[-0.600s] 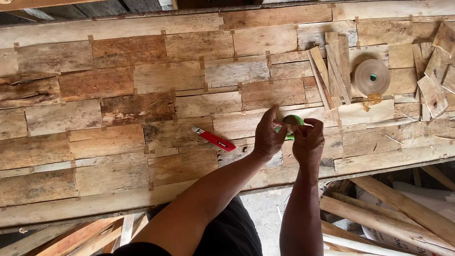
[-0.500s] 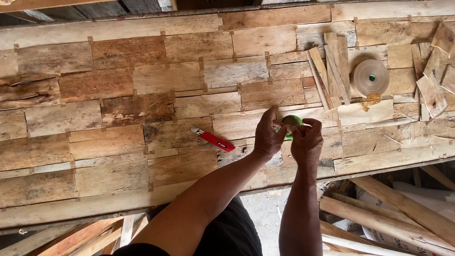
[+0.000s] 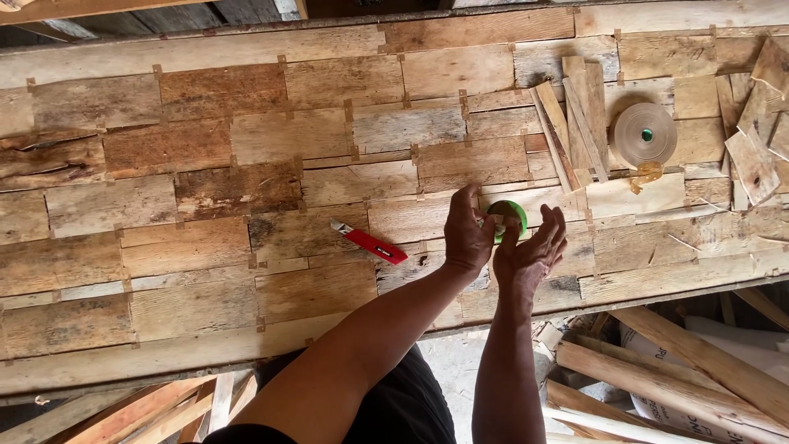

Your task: Applying and trimming small wood veneer pieces on a large panel.

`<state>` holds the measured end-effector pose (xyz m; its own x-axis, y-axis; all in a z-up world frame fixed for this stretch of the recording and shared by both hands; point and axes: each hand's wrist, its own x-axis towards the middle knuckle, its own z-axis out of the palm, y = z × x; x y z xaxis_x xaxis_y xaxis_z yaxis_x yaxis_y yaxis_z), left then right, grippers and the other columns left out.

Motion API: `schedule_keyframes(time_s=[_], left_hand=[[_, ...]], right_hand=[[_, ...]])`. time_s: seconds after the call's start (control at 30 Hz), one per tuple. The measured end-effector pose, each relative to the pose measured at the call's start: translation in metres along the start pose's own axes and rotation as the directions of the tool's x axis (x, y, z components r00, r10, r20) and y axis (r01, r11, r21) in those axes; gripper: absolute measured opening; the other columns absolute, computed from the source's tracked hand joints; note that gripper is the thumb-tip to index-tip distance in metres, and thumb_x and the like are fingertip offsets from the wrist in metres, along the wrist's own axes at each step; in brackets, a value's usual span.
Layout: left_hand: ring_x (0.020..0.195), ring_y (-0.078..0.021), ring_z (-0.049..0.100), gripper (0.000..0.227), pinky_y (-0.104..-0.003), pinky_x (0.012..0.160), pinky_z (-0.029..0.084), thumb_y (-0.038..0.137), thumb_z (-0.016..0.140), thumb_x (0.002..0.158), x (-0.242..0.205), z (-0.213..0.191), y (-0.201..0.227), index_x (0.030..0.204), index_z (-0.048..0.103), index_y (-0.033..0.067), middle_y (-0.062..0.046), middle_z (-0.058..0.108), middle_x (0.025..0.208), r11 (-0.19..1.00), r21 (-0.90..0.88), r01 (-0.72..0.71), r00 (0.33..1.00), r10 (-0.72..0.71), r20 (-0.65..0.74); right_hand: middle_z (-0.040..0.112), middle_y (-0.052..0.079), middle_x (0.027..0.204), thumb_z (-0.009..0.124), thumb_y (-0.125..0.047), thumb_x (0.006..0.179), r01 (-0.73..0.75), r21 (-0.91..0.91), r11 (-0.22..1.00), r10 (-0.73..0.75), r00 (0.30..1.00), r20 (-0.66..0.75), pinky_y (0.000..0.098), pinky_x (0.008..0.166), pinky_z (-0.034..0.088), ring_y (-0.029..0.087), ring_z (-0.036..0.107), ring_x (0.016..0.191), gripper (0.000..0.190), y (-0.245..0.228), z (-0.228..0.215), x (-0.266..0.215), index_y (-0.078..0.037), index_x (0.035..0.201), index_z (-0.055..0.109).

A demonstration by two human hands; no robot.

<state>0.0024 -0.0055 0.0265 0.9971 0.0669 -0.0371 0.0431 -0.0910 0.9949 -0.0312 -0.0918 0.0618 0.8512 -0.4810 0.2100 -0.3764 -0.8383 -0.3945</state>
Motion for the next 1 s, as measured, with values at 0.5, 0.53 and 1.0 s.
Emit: schedule_keyframes(time_s=[0.5, 0.53, 1.0], left_hand=[[0.092, -0.0209, 0.067, 0.055, -0.036, 0.082, 0.059, -0.001, 0.069, 0.086, 0.002, 0.003, -0.01, 0.137, 0.046, -0.0007, -0.018, 0.058, 0.125, 0.986, 0.061, 0.154, 0.986, -0.15, -0.068], [0.092, -0.0209, 0.067, 0.055, -0.036, 0.082, 0.059, -0.001, 0.069, 0.086, 0.003, 0.001, -0.006, 0.137, 0.046, -0.0007, -0.018, 0.058, 0.125, 0.986, 0.06, 0.154, 0.986, -0.15, -0.067], [0.091, -0.0214, 0.072, 0.054, -0.037, 0.084, 0.058, 0.001, 0.071, 0.08, 0.009, -0.013, 0.012, 0.128, 0.047, -0.0035, -0.018, 0.06, 0.122, 0.901, -0.105, 0.42, 0.898, -0.429, -0.093]], right_hand=[[0.037, 0.019, 0.156, 0.08, -0.056, 0.087, -0.14, 0.093, 0.986, 0.135, 0.989, 0.058, 0.0657, 0.113, 0.028, 0.043, 0.037, 0.144, 0.09, 0.027, 0.043, 0.004, -0.006, 0.149, 0.037], [0.037, 0.019, 0.156, 0.08, -0.056, 0.087, -0.14, 0.092, 0.986, 0.135, 0.989, 0.057, 0.0657, 0.113, 0.028, 0.043, 0.037, 0.144, 0.09, 0.032, 0.048, 0.003, -0.006, 0.149, 0.037], [0.039, 0.018, 0.158, 0.066, -0.04, 0.105, -0.111, -0.023, 0.994, 0.107, 0.984, -0.145, 0.0704, 0.115, 0.031, 0.039, 0.044, 0.14, 0.056, 0.045, 0.047, -0.015, -0.009, 0.148, 0.046]])
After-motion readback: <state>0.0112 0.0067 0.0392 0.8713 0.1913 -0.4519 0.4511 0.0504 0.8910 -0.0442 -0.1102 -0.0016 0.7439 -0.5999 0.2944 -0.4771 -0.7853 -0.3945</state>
